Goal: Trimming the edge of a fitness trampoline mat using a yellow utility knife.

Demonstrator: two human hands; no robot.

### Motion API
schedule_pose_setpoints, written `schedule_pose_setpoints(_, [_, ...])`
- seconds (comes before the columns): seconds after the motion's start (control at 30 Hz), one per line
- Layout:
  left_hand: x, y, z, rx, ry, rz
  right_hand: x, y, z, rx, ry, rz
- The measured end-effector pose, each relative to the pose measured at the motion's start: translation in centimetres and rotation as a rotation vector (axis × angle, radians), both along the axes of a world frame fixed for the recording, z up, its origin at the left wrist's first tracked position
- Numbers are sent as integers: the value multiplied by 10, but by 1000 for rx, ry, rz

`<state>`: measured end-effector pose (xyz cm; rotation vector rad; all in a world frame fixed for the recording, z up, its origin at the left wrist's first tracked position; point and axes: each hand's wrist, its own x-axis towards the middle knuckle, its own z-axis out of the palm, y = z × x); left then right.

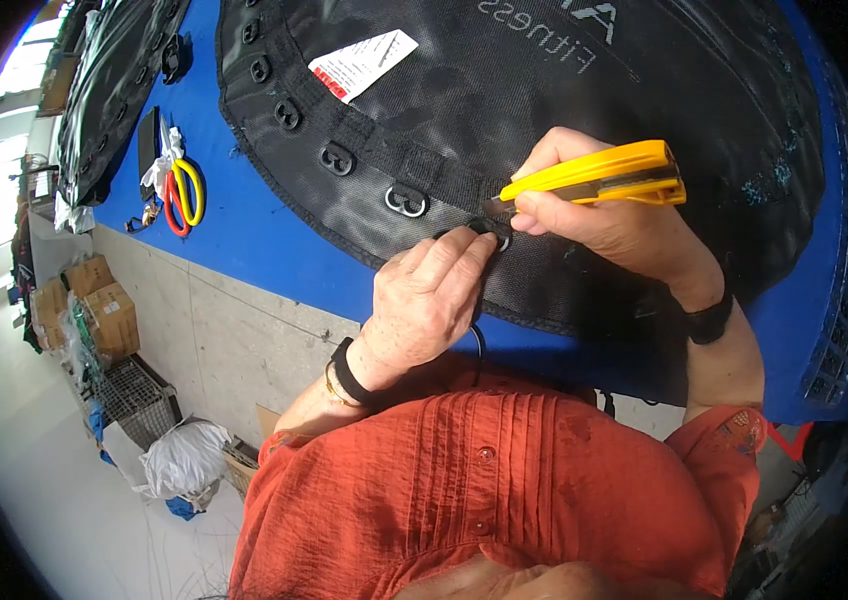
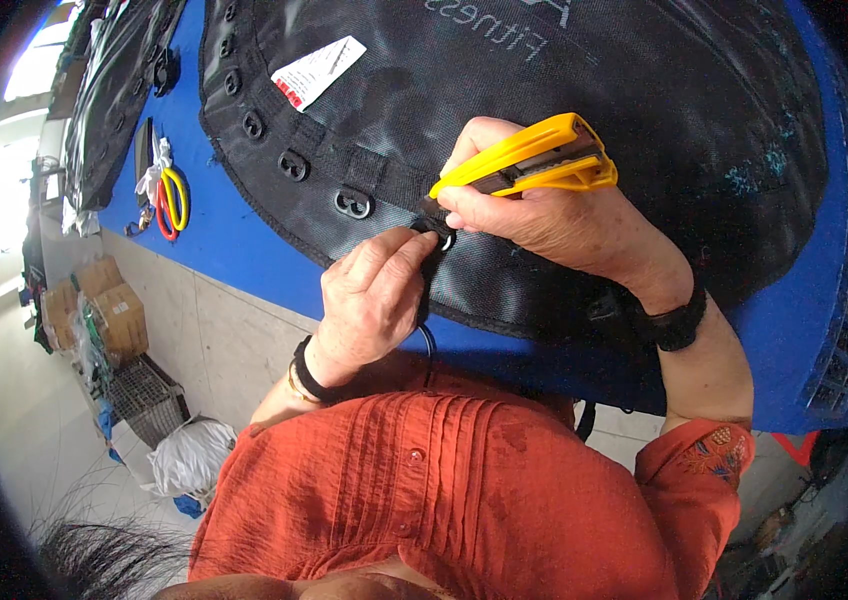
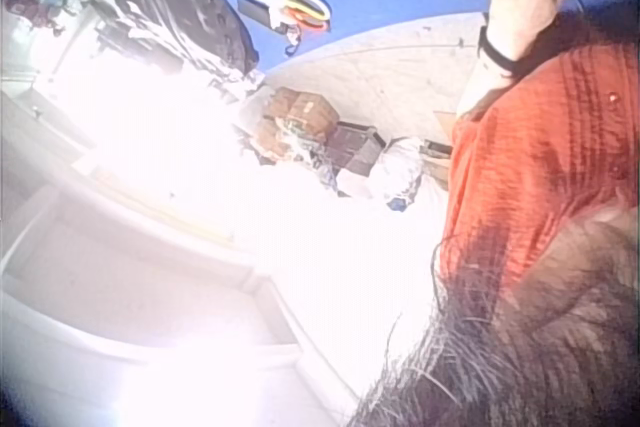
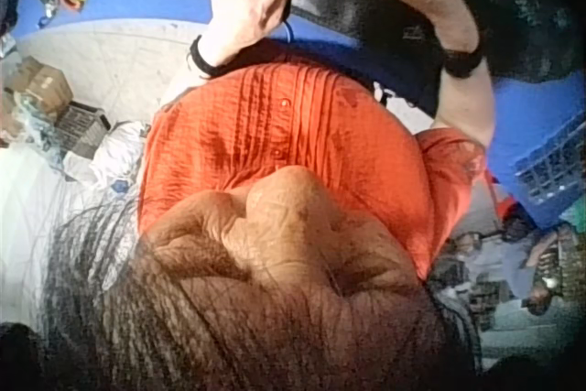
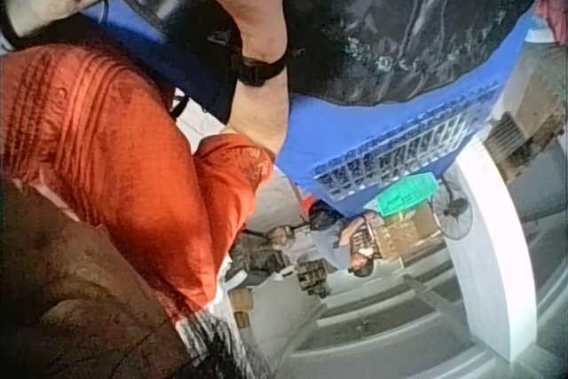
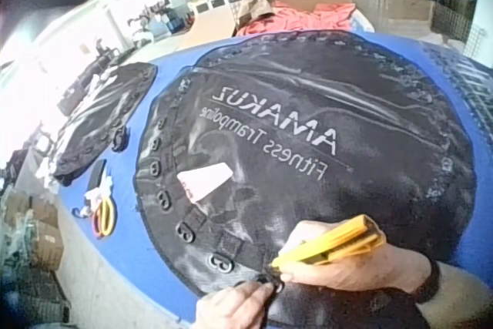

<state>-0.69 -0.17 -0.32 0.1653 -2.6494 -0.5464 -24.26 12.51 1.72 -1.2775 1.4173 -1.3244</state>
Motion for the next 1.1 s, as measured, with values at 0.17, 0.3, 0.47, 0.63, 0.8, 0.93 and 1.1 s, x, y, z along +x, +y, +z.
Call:
schedule_pose_setpoints(0.17, [0,0,0,1,-6,-4,-1,-1,-2,-75,129,7])
schedule_pose_setpoints(0.3, [1,0,-1,2,-5,0,0,-3,16,165,-119,-34])
schedule_pose_setpoints(0.47, [1,-1,0,9,2,-8,-3,-2,17,168,-66,-21])
schedule_pose_setpoints(0.63, [2,-1,-2,7,-2,-8,-5,1,16,116,22,-13])
schedule_pose_setpoints(0.8, [1,-1,-2,5,-4,-5,-9,1,26,209,17,8])
schedule_pose_setpoints(0.93, [1,0,0,-2,-6,1,-11,2,31,253,23,22])
schedule_pose_setpoints(1.1, [0,0,-1,-4,-17,3,-11,6,30,299,-20,21])
